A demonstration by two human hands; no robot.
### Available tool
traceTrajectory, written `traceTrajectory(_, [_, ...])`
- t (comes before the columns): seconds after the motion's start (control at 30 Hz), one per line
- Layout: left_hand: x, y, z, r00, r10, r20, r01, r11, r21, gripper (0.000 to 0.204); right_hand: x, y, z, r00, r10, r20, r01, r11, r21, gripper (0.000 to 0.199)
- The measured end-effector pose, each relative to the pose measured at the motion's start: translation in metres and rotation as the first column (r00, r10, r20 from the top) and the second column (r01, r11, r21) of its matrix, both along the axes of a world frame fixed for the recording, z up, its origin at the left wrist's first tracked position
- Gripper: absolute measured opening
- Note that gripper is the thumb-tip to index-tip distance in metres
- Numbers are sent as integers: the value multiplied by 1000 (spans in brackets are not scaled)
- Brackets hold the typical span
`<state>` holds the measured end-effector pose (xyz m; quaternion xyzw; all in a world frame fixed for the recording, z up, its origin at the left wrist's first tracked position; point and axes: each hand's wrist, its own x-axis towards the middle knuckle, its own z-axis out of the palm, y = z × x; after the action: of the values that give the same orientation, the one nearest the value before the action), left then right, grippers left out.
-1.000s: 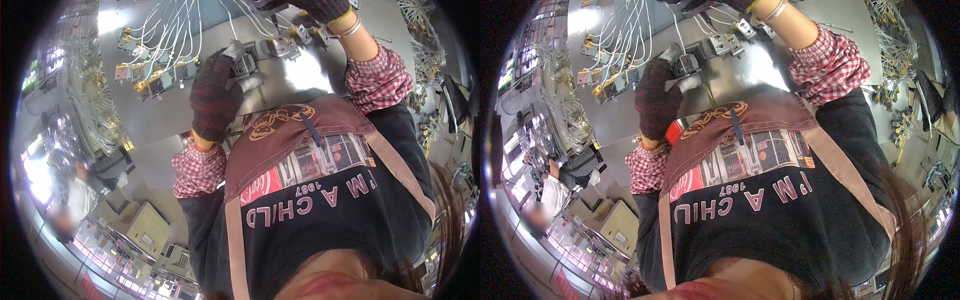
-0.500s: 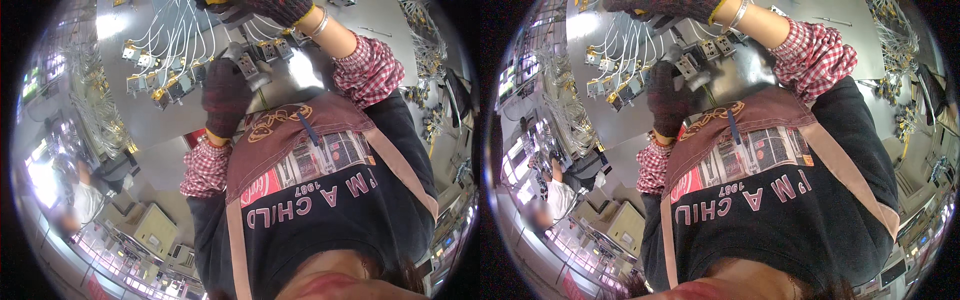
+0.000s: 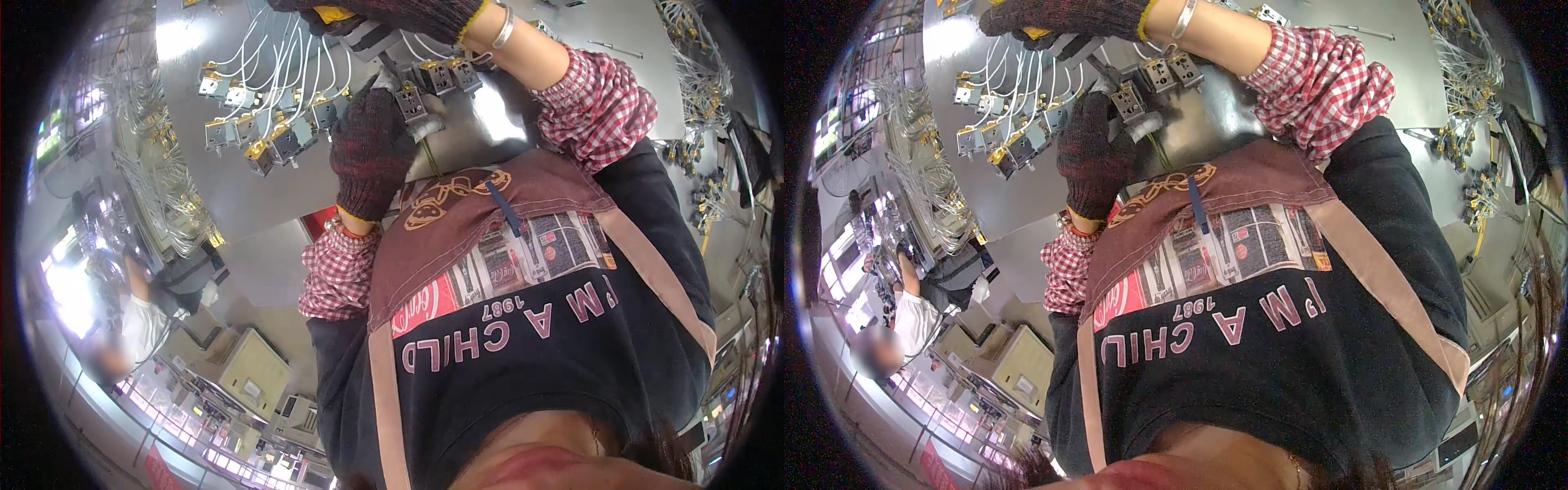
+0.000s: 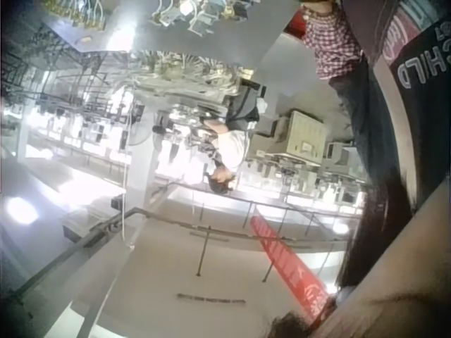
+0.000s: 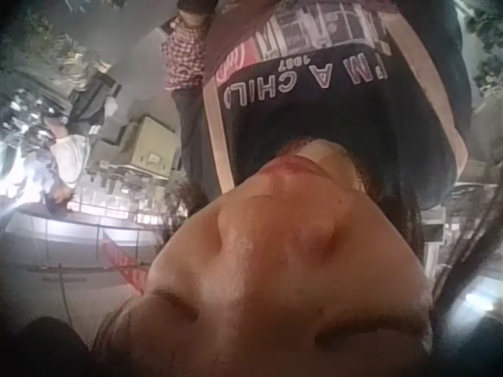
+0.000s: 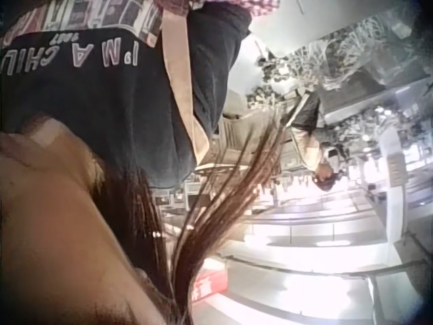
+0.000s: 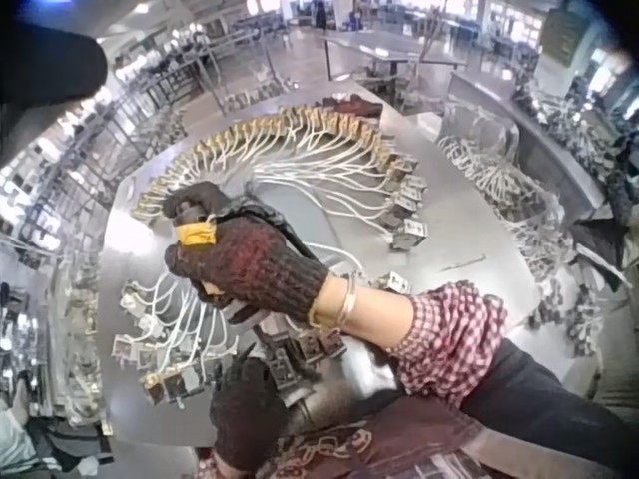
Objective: Manually assemble and inspect wire connectors on a circular production jig at a manufacturing station.
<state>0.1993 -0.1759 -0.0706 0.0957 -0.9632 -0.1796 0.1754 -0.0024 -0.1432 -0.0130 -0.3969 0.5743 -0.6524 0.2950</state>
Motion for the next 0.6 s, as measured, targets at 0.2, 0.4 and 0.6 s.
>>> traceTrajectory(0.2, [14, -2, 6, 997, 43, 66, -36, 994, -100, 74, 6, -10, 2, 999, 25, 46, -30, 992, 120, 43])
traceTrajectory(0.4, [9, -9, 5, 995, -93, 32, 97, 984, -148, 69, -4, -15, -9, 997, -29, -72, 34, 998, 61, 41])
traceTrajectory(0.6, [-3, 2, 13, 999, -44, 18, 44, 999, -8, 62, -23, -25, -38, 730, -281, -623, 153, 956, -252, 36])
